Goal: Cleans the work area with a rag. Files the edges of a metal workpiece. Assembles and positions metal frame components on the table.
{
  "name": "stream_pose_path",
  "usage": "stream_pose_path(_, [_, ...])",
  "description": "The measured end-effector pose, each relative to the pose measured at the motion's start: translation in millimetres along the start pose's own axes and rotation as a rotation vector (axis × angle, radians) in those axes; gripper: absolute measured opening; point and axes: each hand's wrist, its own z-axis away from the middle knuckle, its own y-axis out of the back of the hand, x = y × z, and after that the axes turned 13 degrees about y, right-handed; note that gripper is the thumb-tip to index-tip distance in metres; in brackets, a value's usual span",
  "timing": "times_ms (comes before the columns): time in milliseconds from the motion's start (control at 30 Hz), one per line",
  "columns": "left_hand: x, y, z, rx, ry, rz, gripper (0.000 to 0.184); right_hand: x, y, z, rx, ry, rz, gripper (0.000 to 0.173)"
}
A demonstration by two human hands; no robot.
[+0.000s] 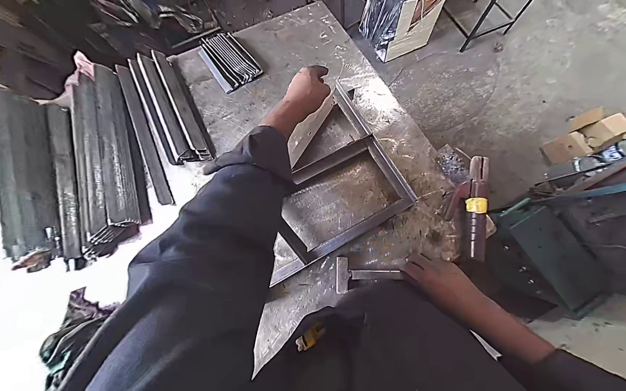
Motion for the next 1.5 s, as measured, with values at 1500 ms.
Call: stream_pose_path(1500, [-24, -108, 282, -0.462, 0.324, 0.944, 0.038, 58, 92, -30, 0.520, 0.028, -0.394, 0.022])
